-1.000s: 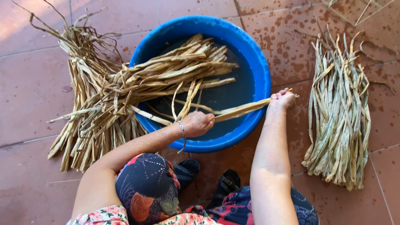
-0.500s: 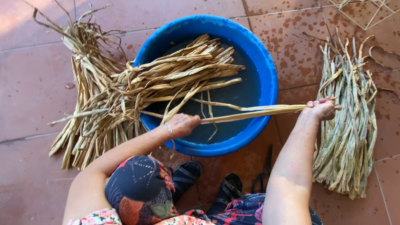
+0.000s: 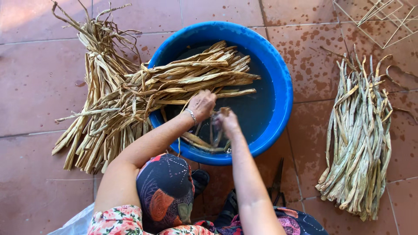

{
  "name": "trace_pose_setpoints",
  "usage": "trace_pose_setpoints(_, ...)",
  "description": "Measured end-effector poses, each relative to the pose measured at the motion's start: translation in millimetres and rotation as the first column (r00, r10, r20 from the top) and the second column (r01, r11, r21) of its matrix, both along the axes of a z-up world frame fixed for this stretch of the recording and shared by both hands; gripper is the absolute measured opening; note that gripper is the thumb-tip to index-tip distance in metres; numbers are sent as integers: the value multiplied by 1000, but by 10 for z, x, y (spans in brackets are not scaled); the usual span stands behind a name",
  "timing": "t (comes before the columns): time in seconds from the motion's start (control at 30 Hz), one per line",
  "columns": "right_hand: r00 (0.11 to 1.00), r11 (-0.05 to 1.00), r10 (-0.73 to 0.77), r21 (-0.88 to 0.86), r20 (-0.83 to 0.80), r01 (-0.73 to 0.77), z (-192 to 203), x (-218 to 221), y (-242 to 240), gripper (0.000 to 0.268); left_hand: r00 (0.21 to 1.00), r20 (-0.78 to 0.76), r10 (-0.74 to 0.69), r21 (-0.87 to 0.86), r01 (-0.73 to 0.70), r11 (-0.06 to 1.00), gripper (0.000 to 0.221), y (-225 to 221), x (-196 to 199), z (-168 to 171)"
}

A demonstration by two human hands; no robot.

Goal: The person sits on a tiled floor and processes dried plant stems by soaking them in a blue basin of water, peeling the outer layers by hand, and placing the processed stems into a pile on the floor.

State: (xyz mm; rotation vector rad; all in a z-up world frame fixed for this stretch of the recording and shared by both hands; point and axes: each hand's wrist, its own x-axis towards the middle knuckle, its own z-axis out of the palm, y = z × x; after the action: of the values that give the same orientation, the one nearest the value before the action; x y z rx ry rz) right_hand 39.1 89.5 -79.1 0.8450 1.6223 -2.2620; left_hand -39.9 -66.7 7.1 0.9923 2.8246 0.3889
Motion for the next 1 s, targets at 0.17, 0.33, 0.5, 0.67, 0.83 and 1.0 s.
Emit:
trace_pose_setpoints(0.17, 987, 992, -129, 21, 94, 127, -245, 21, 195, 21, 987, -105, 124, -26, -128, 991, 20, -55, -282, -232)
trace_pose_setpoints(0.33, 872, 873, -487, -35, -52, 486, -71, 104, 886, 11, 977, 122, 176, 260, -203, 944, 12, 45, -192, -506)
trace_pose_setpoints(0.5, 889, 866, -443, -314, -120, 389, 545, 228, 763, 12, 853, 522, 29, 538, -355, 765, 18, 178, 89, -353)
trace_pose_setpoints(0.67, 836, 864, -494, -247, -238, 440, 1081, 239, 545, 10, 755, 633, -170, 595, -334, 731, 29, 191, 244, -259)
trace_pose_setpoints(0.83, 873, 934, -345, -213, -344, 285, 1304, 304, 456, 8, 721, 681, -130, 606, -454, 652, 20, 333, 104, -239)
trace_pose_setpoints(1.0, 865, 945, -315, -211, -391, 249, 1234, 363, 340, 19, 536, 828, -163, 513, -609, 605, 23, 509, 213, -76)
